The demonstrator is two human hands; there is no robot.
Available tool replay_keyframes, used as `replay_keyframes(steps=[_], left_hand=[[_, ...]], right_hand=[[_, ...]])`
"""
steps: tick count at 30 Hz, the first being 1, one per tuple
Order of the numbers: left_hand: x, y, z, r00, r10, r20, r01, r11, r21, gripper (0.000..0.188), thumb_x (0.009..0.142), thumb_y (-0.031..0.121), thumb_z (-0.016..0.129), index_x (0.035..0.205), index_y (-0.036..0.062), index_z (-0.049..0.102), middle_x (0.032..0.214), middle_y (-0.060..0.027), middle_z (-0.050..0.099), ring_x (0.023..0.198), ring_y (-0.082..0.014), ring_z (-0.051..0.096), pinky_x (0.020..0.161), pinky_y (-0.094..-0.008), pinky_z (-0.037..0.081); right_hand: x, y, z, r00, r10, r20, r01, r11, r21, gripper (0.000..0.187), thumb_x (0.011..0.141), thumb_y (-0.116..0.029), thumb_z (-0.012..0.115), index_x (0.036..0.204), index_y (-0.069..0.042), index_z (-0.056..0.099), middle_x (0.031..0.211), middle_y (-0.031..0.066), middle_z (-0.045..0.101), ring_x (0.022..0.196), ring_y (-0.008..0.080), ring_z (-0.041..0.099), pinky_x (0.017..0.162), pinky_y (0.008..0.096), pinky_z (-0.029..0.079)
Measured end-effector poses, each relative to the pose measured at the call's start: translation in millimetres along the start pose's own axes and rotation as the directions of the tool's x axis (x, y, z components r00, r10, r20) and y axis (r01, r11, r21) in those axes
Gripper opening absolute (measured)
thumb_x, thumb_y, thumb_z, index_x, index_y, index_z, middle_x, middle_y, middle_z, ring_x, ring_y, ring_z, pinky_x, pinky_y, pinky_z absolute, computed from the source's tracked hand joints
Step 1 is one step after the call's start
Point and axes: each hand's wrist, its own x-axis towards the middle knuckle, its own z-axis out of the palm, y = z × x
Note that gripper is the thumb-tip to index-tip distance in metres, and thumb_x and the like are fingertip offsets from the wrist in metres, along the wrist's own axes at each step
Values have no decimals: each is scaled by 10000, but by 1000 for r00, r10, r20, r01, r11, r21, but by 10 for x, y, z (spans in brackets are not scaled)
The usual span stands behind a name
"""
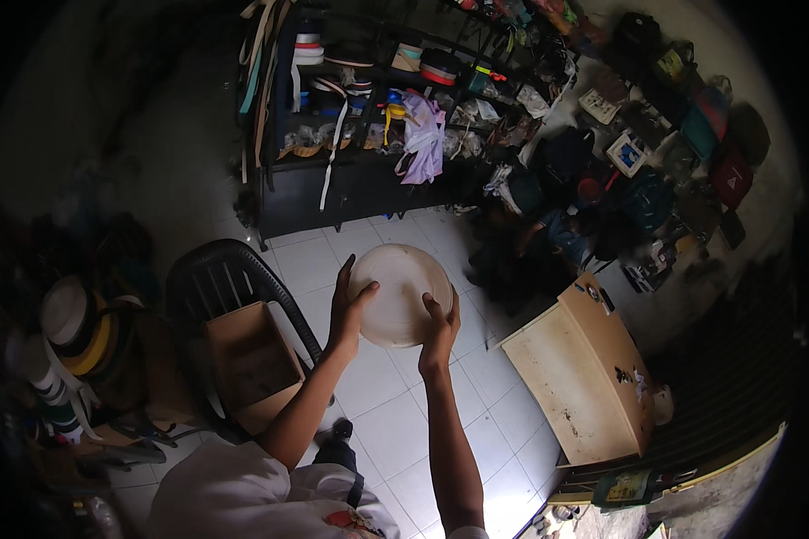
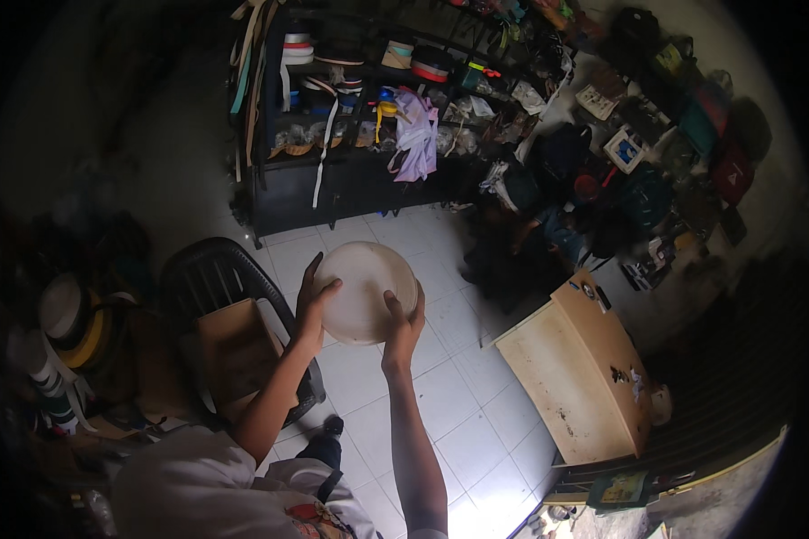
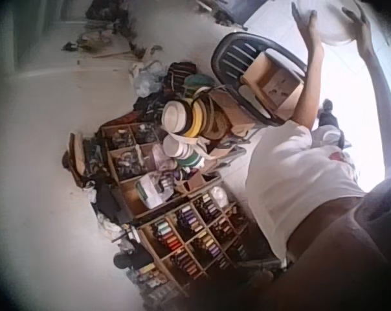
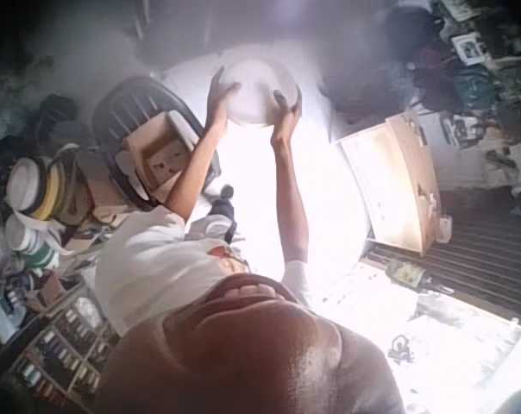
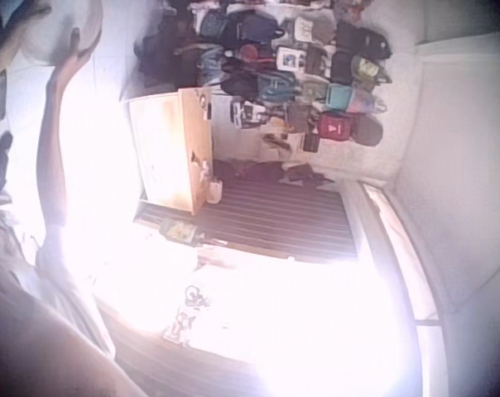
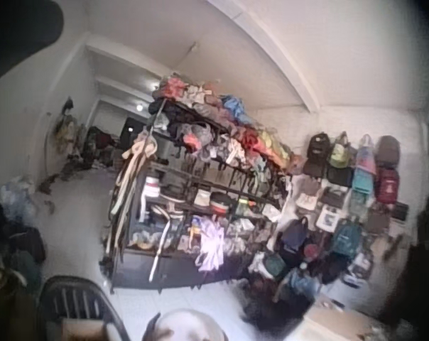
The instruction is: The person picks up spools of ribbon from a stool and places them onto the shelves of a storage cabinet to organize them.
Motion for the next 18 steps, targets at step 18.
replay_keyframes(steps=[18], left_hand=[[2766, -1121, 2108, 992, 13, -124, -17, 1000, -26, 584, 832, 141, 669, 1387, 128, 484, 1245, -77, 567, 1126, -193, 532, 994, -324, 409]], right_hand=[[3774, 311, -770, 980, -123, 156, 138, 986, -91, 733, 875, -386, 602, 1416, 37, 346, 1377, 247, 435, 1288, 350, 414, 1080, 398, 315]])
